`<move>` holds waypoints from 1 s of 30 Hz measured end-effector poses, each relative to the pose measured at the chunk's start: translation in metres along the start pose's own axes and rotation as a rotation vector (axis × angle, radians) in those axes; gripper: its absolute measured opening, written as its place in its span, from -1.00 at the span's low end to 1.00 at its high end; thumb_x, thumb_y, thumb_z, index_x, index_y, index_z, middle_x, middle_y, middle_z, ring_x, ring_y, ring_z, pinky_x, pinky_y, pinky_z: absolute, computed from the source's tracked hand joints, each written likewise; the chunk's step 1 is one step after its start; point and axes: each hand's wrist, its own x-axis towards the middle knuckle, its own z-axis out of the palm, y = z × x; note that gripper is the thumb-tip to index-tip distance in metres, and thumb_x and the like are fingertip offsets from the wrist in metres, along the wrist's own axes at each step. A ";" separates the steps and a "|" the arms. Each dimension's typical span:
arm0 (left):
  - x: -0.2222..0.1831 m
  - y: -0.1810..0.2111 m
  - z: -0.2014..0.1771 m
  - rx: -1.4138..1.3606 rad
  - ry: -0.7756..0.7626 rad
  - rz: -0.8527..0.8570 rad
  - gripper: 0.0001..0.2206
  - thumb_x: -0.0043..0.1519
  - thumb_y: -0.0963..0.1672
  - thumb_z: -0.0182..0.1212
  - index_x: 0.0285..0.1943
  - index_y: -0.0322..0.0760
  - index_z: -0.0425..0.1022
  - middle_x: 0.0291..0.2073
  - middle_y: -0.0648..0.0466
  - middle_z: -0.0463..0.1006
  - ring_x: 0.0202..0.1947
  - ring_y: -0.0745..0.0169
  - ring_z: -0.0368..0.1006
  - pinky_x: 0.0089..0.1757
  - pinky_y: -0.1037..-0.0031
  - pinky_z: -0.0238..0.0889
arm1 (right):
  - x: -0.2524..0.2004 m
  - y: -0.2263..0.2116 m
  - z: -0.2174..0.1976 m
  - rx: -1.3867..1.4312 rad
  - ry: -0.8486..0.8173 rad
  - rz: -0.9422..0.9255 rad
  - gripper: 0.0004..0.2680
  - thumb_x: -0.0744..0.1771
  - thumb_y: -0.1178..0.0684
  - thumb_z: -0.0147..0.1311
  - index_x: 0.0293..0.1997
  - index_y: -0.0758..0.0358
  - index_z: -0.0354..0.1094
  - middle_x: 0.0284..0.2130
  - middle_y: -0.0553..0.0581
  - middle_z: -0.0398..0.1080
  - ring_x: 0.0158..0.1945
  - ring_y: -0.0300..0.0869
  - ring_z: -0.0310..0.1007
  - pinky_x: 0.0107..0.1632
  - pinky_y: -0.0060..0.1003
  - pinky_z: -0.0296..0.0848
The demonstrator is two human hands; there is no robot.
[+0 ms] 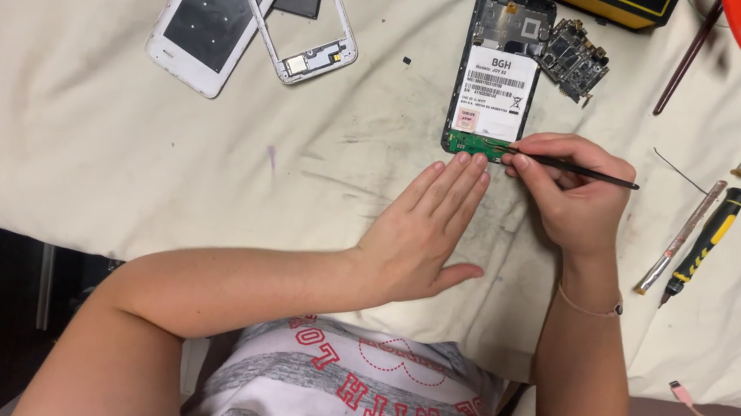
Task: Using a precision tool to disconnect internal ribbon cables and components from a smartphone motherboard.
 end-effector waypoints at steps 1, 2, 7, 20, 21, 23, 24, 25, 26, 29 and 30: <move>0.000 -0.001 -0.001 0.001 0.001 0.003 -0.03 0.24 0.28 -0.04 0.56 -0.57 -0.04 0.55 -0.32 -0.06 0.57 -0.20 -0.18 0.46 0.09 -0.32 | 0.000 -0.001 0.001 -0.001 0.002 -0.002 -0.90 0.33 0.34 0.28 -0.17 0.60 0.44 -0.22 0.39 0.50 -0.29 -0.09 0.62 -0.21 -0.36 0.62; 0.000 -0.001 -0.001 -0.004 0.002 0.009 -0.04 0.25 0.27 -0.04 0.56 -0.58 -0.04 0.54 -0.33 -0.06 0.57 -0.22 -0.17 0.46 0.09 -0.32 | 0.000 -0.002 0.000 -0.003 0.006 0.001 -0.90 0.32 0.34 0.28 -0.18 0.59 0.43 -0.22 0.38 0.51 -0.29 -0.09 0.63 -0.20 -0.37 0.62; 0.002 -0.002 -0.003 -0.024 0.049 0.028 -0.05 0.24 0.26 -0.03 0.54 -0.60 -0.03 0.54 -0.35 -0.04 0.56 -0.25 -0.15 0.45 0.09 -0.30 | 0.003 -0.006 -0.001 -0.021 -0.003 -0.016 -0.89 0.29 0.35 0.30 -0.19 0.57 0.45 -0.22 0.37 0.52 -0.23 -0.07 0.64 -0.15 -0.34 0.63; 0.000 -0.001 -0.004 -0.011 0.021 0.030 -0.05 0.25 0.27 -0.12 0.54 -0.61 -0.05 0.53 -0.37 -0.03 0.55 -0.27 -0.11 0.44 0.05 -0.30 | 0.001 -0.005 -0.001 0.016 -0.015 -0.046 -0.92 0.29 0.37 0.28 -0.24 0.57 0.45 -0.26 0.37 0.54 -0.26 -0.10 0.64 -0.17 -0.38 0.63; 0.000 -0.001 -0.005 -0.008 0.015 0.029 -0.05 0.25 0.27 -0.13 0.54 -0.61 -0.05 0.53 -0.37 -0.03 0.55 -0.27 -0.12 0.44 0.05 -0.31 | 0.001 -0.003 -0.001 0.013 -0.014 -0.055 -0.92 0.29 0.37 0.28 -0.25 0.57 0.45 -0.27 0.38 0.53 -0.27 -0.11 0.64 -0.18 -0.38 0.63; 0.000 -0.001 -0.004 -0.007 0.013 0.031 -0.05 0.25 0.27 -0.13 0.54 -0.61 -0.05 0.53 -0.38 -0.03 0.55 -0.27 -0.12 0.44 0.05 -0.30 | 0.001 -0.005 0.000 0.017 -0.011 -0.059 -0.91 0.29 0.37 0.29 -0.24 0.57 0.45 -0.26 0.38 0.54 -0.25 -0.10 0.64 -0.16 -0.38 0.63; -0.001 -0.001 -0.004 -0.009 0.011 0.029 -0.05 0.25 0.27 -0.13 0.54 -0.61 -0.05 0.53 -0.38 -0.03 0.55 -0.28 -0.12 0.43 0.05 -0.30 | 0.001 -0.007 0.000 0.020 -0.012 -0.060 -0.90 0.28 0.36 0.30 -0.23 0.56 0.45 -0.24 0.37 0.54 -0.23 -0.10 0.65 -0.15 -0.38 0.63; 0.000 -0.001 -0.004 -0.007 0.013 0.029 -0.05 0.25 0.27 -0.13 0.54 -0.61 -0.05 0.53 -0.38 -0.03 0.55 -0.28 -0.12 0.43 0.05 -0.30 | 0.001 -0.006 0.000 0.019 -0.013 -0.063 -0.90 0.28 0.36 0.30 -0.23 0.56 0.45 -0.24 0.37 0.54 -0.23 -0.10 0.65 -0.15 -0.38 0.63; 0.000 -0.001 -0.004 -0.009 0.010 0.030 -0.05 0.25 0.27 -0.14 0.54 -0.61 -0.05 0.53 -0.38 -0.03 0.55 -0.28 -0.11 0.43 0.04 -0.30 | 0.000 -0.005 0.001 0.013 -0.016 -0.068 -0.91 0.28 0.37 0.29 -0.24 0.57 0.45 -0.25 0.37 0.54 -0.23 -0.09 0.65 -0.15 -0.37 0.63; -0.001 0.000 -0.004 -0.016 0.007 0.028 -0.04 0.25 0.27 -0.14 0.54 -0.62 -0.06 0.52 -0.39 -0.02 0.55 -0.28 -0.11 0.43 0.04 -0.30 | -0.001 -0.003 0.001 0.010 -0.017 -0.081 -0.92 0.29 0.37 0.29 -0.25 0.57 0.45 -0.27 0.37 0.54 -0.26 -0.10 0.65 -0.16 -0.37 0.63; -0.001 -0.001 -0.004 -0.020 0.007 0.029 -0.04 0.25 0.27 -0.13 0.55 -0.62 -0.06 0.52 -0.39 -0.03 0.55 -0.28 -0.12 0.43 0.04 -0.30 | -0.001 -0.003 0.000 0.012 -0.012 -0.090 -0.92 0.29 0.37 0.29 -0.25 0.57 0.45 -0.27 0.37 0.54 -0.28 -0.11 0.65 -0.17 -0.38 0.63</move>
